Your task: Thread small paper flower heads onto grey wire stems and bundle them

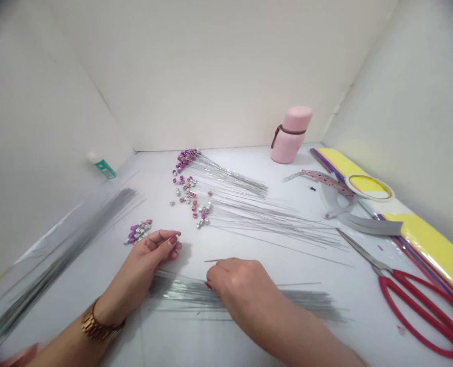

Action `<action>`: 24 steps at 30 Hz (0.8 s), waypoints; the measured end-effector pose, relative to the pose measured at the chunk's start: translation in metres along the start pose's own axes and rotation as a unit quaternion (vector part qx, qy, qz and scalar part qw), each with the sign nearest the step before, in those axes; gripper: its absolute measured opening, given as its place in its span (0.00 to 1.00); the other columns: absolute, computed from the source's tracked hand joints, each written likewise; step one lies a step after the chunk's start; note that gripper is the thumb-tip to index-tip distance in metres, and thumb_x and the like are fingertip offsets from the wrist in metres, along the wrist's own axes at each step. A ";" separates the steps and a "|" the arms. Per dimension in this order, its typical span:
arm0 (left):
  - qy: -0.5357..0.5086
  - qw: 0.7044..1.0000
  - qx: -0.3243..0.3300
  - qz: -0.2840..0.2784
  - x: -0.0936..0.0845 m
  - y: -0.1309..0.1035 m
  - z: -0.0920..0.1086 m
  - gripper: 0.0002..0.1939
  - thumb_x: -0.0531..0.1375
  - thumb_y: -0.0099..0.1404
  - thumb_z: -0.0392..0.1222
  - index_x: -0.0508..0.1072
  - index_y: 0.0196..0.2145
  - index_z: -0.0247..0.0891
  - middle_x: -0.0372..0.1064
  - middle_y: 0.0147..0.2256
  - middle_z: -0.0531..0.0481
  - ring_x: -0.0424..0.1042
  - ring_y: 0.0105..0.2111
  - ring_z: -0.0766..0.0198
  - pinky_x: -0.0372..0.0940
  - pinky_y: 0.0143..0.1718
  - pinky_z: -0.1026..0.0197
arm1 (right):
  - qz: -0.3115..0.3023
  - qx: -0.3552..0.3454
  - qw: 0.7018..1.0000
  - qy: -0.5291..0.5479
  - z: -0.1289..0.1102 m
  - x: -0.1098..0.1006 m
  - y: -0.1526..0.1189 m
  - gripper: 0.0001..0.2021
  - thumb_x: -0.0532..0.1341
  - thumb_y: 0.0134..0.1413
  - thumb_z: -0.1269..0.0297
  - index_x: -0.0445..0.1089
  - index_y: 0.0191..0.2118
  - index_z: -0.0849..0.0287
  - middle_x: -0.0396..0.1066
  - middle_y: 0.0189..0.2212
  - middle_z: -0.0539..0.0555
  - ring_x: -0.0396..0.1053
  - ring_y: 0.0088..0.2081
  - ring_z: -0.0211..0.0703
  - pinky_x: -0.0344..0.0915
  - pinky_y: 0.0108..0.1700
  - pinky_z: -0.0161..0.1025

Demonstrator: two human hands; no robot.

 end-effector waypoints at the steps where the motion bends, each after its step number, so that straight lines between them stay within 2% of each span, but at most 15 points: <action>1: -0.003 1.000 0.002 -0.006 0.001 -0.001 0.001 0.10 0.60 0.54 0.42 0.72 0.34 0.35 0.69 0.26 0.52 0.64 0.24 0.71 0.59 0.30 0.68 | -0.001 0.010 1.000 -0.002 0.001 -0.001 -0.001 0.10 0.50 0.55 0.74 0.65 0.28 0.58 0.67 0.23 0.48 0.63 0.25 0.37 0.57 0.28 0.32; 5: -0.010 1.000 0.005 -0.024 0.003 -0.003 0.002 0.09 0.60 0.55 0.42 0.71 0.34 0.36 0.68 0.26 0.53 0.64 0.23 0.73 0.58 0.27 0.70 | -0.001 0.032 0.999 0.000 0.002 -0.002 -0.002 0.09 0.50 0.54 0.75 0.65 0.30 0.58 0.67 0.23 0.48 0.64 0.24 0.37 0.57 0.27 0.32; 11: 0.013 0.999 0.013 -0.033 0.009 -0.008 -0.002 0.11 0.60 0.55 0.43 0.70 0.35 0.34 0.66 0.26 0.52 0.62 0.20 0.73 0.59 0.22 0.70 | 0.026 0.024 0.999 -0.009 -0.002 -0.005 0.001 0.09 0.49 0.56 0.73 0.66 0.31 0.59 0.67 0.25 0.50 0.65 0.26 0.38 0.59 0.28 0.33; 18: -0.010 0.993 -0.038 -0.112 0.026 -0.019 -0.011 0.09 0.60 0.55 0.41 0.71 0.33 0.33 0.67 0.24 0.53 0.63 0.21 0.71 0.61 0.25 0.67 | 0.052 -0.035 0.998 -0.006 -0.008 0.005 0.002 0.10 0.49 0.58 0.71 0.67 0.31 0.57 0.65 0.22 0.49 0.63 0.23 0.35 0.56 0.25 0.31; 24: -0.126 0.985 -0.073 -0.091 0.022 -0.016 -0.012 0.08 0.58 0.58 0.40 0.71 0.35 0.34 0.70 0.29 0.50 0.66 0.27 0.71 0.61 0.33 0.67 | 0.132 -0.050 0.990 -0.019 0.000 -0.002 -0.003 0.16 0.46 0.57 0.75 0.65 0.46 0.58 0.65 0.20 0.48 0.64 0.22 0.35 0.56 0.24 0.30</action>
Point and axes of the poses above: each hand's wrist, its own y-axis towards the middle knuckle, its own x-axis out of the palm, z = x × y, the point moved 2 cm from there along y, towards the middle knuckle
